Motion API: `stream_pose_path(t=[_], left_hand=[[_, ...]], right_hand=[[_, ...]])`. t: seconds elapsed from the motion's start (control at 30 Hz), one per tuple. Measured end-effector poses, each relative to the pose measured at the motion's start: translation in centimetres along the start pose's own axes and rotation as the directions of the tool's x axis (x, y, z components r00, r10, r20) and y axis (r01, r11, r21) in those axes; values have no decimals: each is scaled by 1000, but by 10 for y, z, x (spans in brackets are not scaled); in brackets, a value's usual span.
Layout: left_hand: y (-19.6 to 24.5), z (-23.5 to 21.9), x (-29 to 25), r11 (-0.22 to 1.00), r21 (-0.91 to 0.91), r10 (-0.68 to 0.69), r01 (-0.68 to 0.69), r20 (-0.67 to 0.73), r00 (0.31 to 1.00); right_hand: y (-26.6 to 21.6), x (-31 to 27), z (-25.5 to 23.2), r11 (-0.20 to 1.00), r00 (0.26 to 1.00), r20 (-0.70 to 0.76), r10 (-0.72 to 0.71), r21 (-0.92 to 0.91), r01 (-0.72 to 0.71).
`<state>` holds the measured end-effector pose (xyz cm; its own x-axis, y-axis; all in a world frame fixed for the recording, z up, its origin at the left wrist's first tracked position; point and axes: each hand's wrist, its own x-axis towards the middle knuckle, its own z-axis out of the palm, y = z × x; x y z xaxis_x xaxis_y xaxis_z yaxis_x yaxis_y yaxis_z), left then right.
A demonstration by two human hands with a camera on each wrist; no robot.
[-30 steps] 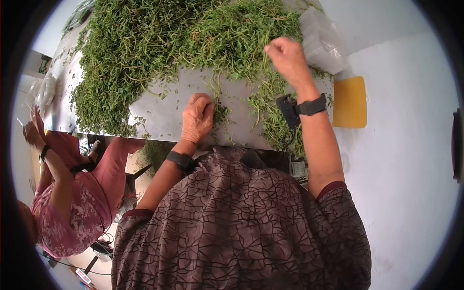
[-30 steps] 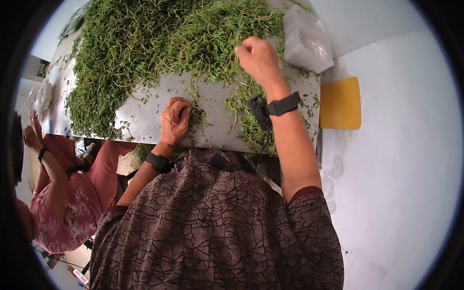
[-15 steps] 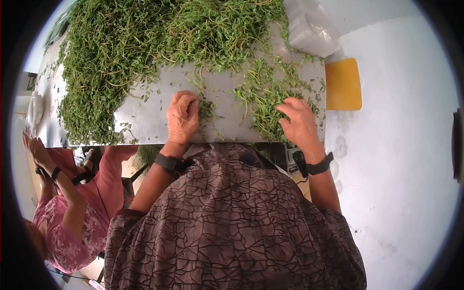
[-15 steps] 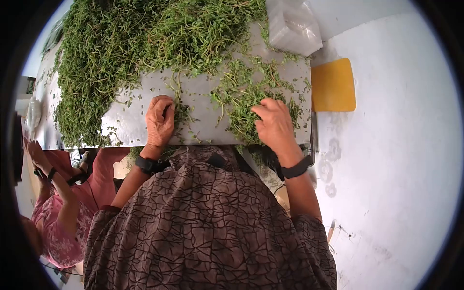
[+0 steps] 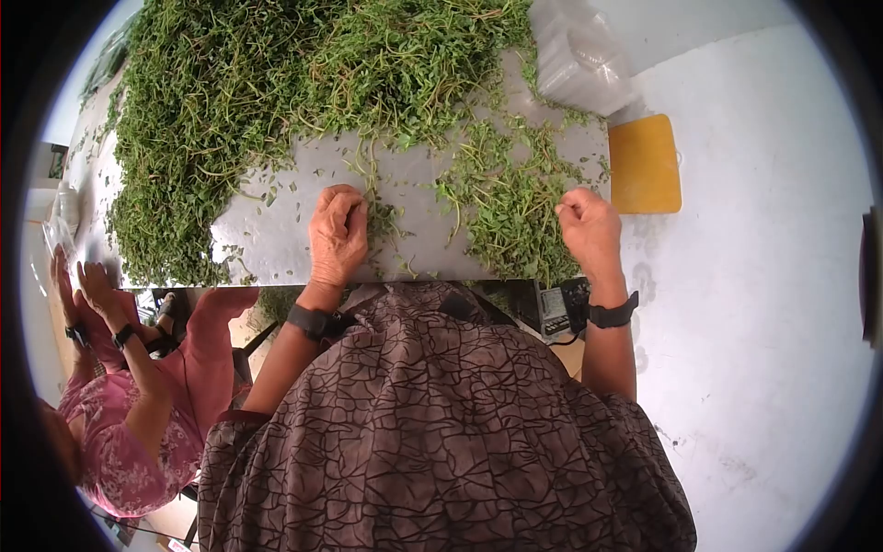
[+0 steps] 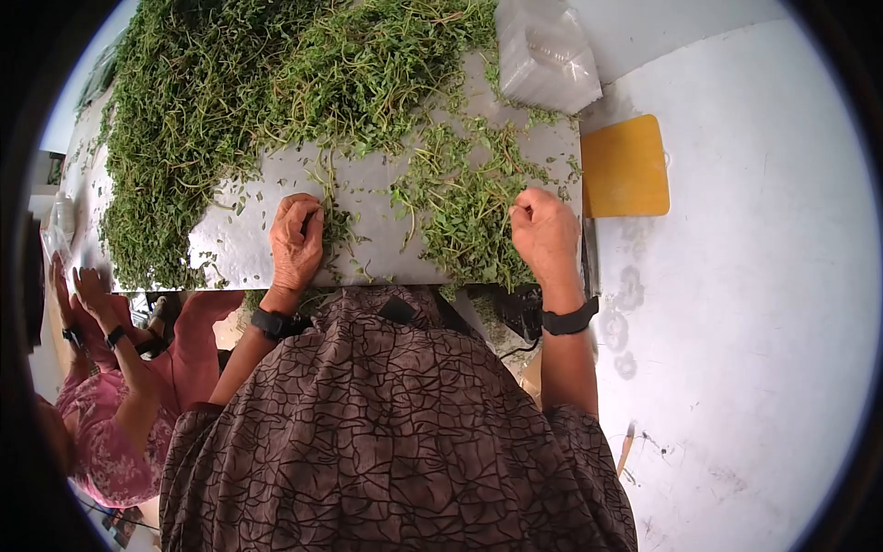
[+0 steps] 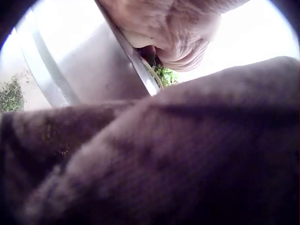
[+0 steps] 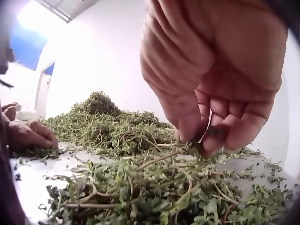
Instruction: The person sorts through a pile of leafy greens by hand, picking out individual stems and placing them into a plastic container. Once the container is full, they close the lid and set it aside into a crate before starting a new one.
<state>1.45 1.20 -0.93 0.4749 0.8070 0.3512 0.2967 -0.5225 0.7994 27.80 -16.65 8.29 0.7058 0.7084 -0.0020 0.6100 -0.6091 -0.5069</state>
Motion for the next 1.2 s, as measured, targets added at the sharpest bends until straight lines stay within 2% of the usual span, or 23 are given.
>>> stream_pose_path(t=[0.03,0.07,0.17,0.2,0.27,0.3,0.37,0.4,0.53,0.6,0.63,0.73,0.77,0.8,0.83,0.87,0.93,0.97,1.0,1.03,1.07,1.13,1.2], left_hand=[[0,0,0,1000,-1,-1,1,-1,1000],[0,0,0,1000,-6,-2,2,-3,1000],[0,0,0,1000,-3,2,-2,-5,1000],[0,0,0,1000,4,9,-9,-5,1000],[-1,1,0,1000,5,9,-9,-7,1000],[-1,1,0,1000,8,9,-9,-11,1000],[0,0,0,1000,12,4,-4,-8,1000],[1,0,0,1000,16,-3,3,-7,1000],[4,-1,0,999,-18,-45,45,-3,999],[4,-1,-1,999,-17,-44,44,-6,999],[4,0,0,999,-18,-46,46,-6,999],[4,0,0,1000,-9,-26,26,-8,1000],[2,0,0,1000,-2,-20,20,-9,1000],[1,0,0,1000,5,-15,15,-13,1000],[2,0,0,1000,8,-17,17,-18,1000],[3,-1,0,1000,8,-16,16,-14,1000],[4,-2,0,1000,9,-21,21,-18,1000],[4,-2,0,1000,1,-23,23,-14,1000],[4,-2,0,1000,-7,-25,25,-10,1000],[4,-2,-1,999,-5,-33,33,-15,999],[3,-1,-1,999,-17,-50,50,-5,999],[2,-1,-1,997,-30,-67,67,5,998],[3,0,-1,996,-52,-77,77,9,997]], right_hand=[[0,-2,4,998,1000,3,-25,-49,25],[-1,-3,6,993,996,51,77,-94,-72],[-17,-5,8,975,988,12,152,-166,-148],[-19,-5,12,975,988,11,153,-166,-149],[-23,-3,20,950,999,-34,21,-309,-31],[-24,-2,22,951,999,-34,22,-309,-31],[-27,3,27,942,993,91,77,-334,-43],[-20,5,32,968,994,63,93,-240,-76],[-4,12,24,982,986,70,154,-124,-145],[0,24,17,958,988,116,103,254,-130],[-10,29,12,892,988,132,75,433,-126],[-53,50,-5,790,997,68,-45,613,-7],[-72,53,-11,791,997,69,-44,612,-7],[-93,55,-15,737,998,-19,-67,673,63],[-104,56,-16,676,990,-107,-87,724,137],[-103,56,-16,675,990,-103,-92,725,138],[-95,52,-17,891,978,-161,-135,412,191],[-86,48,-18,890,978,-154,-143,412,195],[-73,40,-18,972,993,-1,-116,204,114],[-63,31,-15,998,989,140,-53,-26,57],[-57,22,-9,998,988,147,-55,-27,60],[-45,8,4,944,972,236,12,-324,67],[-38,-1,19,917,971,239,-8,-386,103]])
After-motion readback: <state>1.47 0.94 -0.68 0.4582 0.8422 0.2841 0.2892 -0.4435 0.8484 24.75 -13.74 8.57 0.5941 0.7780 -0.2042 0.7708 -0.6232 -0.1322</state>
